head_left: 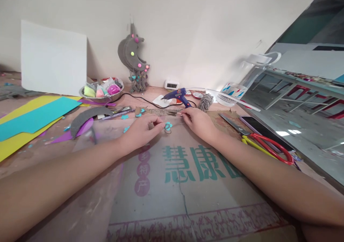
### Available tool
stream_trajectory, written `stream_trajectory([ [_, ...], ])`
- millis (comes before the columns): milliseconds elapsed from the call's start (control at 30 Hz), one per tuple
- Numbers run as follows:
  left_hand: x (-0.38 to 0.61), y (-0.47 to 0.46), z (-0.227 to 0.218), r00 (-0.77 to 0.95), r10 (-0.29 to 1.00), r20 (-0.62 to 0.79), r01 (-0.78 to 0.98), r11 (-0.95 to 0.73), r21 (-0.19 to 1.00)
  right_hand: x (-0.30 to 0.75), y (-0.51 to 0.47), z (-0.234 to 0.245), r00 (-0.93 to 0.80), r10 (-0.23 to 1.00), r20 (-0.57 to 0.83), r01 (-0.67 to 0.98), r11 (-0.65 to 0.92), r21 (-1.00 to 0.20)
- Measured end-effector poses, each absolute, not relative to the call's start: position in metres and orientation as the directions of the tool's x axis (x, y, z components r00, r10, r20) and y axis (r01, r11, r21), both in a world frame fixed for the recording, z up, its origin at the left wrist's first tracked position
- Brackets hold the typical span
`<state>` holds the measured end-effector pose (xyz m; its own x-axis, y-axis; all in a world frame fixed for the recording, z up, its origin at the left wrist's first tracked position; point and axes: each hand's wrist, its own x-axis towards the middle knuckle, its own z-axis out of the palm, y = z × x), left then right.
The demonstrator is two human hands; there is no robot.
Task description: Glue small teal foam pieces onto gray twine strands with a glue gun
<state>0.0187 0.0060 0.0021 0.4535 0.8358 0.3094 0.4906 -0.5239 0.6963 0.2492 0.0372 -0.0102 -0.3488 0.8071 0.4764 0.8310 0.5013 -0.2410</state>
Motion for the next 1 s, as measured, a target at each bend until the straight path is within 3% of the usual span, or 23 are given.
stream_trajectory([
  [133,0.018,0.006,0.001,0.438,0.845,0.307,0.49,-0.511,0.707,0.25,0.037,-0.002,-0.046,0.755,0.654,0.729,0.473,-0.495],
  [233,0.018,0.007,0.0,0.411,0.868,0.28,0.495,-0.47,0.731,0.248,0.029,0.003,-0.018,0.732,0.681,0.688,0.504,-0.523],
  [300,0.018,0.008,-0.001,0.399,0.876,0.271,0.489,-0.453,0.746,0.244,0.02,0.003,-0.133,0.736,0.663,0.717,0.534,-0.448],
  [433,0.018,0.01,-0.001,0.366,0.904,0.222,0.47,-0.386,0.794,0.236,0.005,-0.001,-0.431,0.689,0.583,0.771,0.617,-0.16],
  [567,0.018,0.01,0.0,0.364,0.904,0.224,0.453,-0.382,0.805,0.234,0.004,-0.006,-0.556,0.639,0.532,0.775,0.629,0.054],
  [733,0.018,0.011,-0.002,0.356,0.91,0.213,0.451,-0.367,0.814,0.236,0.008,-0.009,-0.567,0.617,0.545,0.783,0.61,0.124],
  [1000,0.016,0.013,-0.004,0.363,0.912,0.191,0.432,-0.346,0.833,0.232,0.005,-0.007,-0.572,0.634,0.521,0.788,0.601,0.134],
])
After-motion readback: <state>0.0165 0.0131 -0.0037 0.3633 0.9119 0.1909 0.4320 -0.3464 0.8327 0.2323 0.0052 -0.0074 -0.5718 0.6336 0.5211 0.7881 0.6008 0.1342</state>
